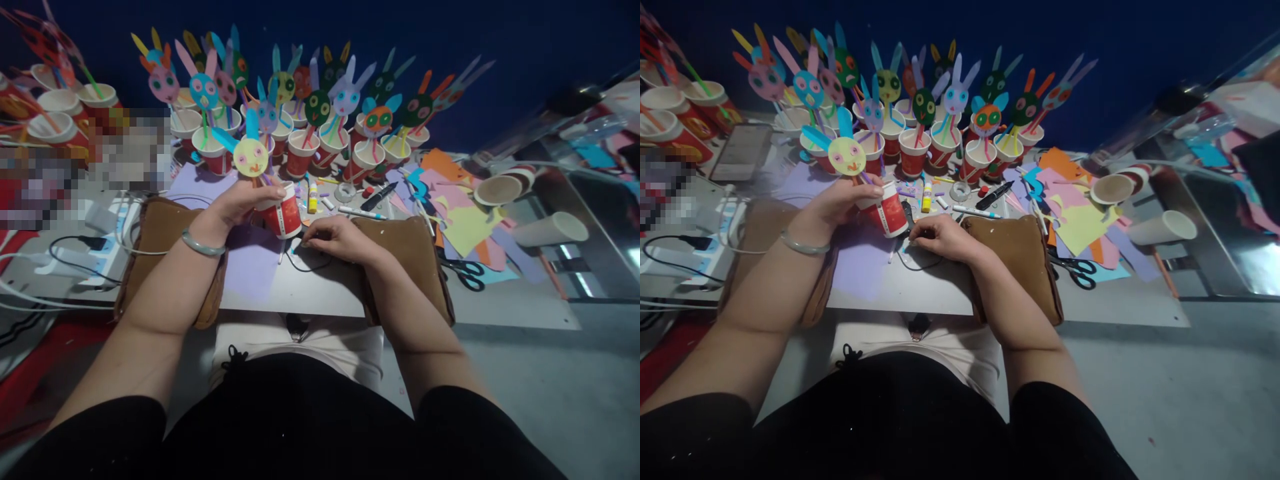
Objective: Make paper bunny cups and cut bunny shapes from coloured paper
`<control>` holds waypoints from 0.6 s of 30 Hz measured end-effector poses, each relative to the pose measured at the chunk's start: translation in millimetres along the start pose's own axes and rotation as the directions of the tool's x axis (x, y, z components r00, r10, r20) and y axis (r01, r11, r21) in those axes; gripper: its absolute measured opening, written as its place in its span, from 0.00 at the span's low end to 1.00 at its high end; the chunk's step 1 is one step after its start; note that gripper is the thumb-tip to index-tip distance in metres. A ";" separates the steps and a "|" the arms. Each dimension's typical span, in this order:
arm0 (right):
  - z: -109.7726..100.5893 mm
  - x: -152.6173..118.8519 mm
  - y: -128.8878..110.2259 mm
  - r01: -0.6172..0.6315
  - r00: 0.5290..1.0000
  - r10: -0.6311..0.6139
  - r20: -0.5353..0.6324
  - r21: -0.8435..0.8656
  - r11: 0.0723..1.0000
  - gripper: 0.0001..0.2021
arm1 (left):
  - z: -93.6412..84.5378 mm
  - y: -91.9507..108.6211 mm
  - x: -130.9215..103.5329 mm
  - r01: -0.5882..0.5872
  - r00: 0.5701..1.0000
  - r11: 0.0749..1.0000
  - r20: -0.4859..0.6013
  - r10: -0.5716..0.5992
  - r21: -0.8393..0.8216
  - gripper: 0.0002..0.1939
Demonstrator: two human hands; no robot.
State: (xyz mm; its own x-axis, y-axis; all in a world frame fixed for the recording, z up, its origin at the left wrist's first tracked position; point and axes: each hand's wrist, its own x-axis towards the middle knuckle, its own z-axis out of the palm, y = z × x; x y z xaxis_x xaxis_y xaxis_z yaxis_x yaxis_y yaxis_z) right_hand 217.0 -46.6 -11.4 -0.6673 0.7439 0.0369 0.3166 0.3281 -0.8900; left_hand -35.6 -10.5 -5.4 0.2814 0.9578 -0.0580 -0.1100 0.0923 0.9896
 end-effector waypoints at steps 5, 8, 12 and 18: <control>2.5 2.7 6.0 0.022 0.995 -0.014 0.101 -0.079 0.997 0.07 | -9.8 11.0 0.1 -0.028 0.992 0.987 -0.125 0.009 -0.155 0.21; -5.4 3.2 11.3 -0.026 0.999 0.025 0.025 0.031 0.999 0.12 | -12.2 18.1 -0.4 -0.062 0.974 0.967 -0.225 0.005 -0.246 0.15; -11.6 3.1 12.9 -0.049 0.993 0.064 -0.103 0.139 0.989 0.13 | -9.5 23.5 -0.6 -0.083 0.961 0.949 -0.277 -0.005 -0.306 0.06; 26.4 8.2 -9.2 -0.009 0.964 -0.026 0.265 0.132 0.991 0.09 | -4.1 24.3 -0.7 -0.069 0.956 0.936 -0.290 -0.036 -0.344 0.02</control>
State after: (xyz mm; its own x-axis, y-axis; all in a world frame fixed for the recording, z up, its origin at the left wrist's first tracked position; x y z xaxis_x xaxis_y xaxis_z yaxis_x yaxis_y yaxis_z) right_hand 190.8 -58.9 -14.9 -0.8300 0.5544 -0.0615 0.2313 0.2417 -0.9424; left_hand -42.4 -7.8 18.2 -0.0037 0.9916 -0.1290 -0.4504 0.1135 0.8856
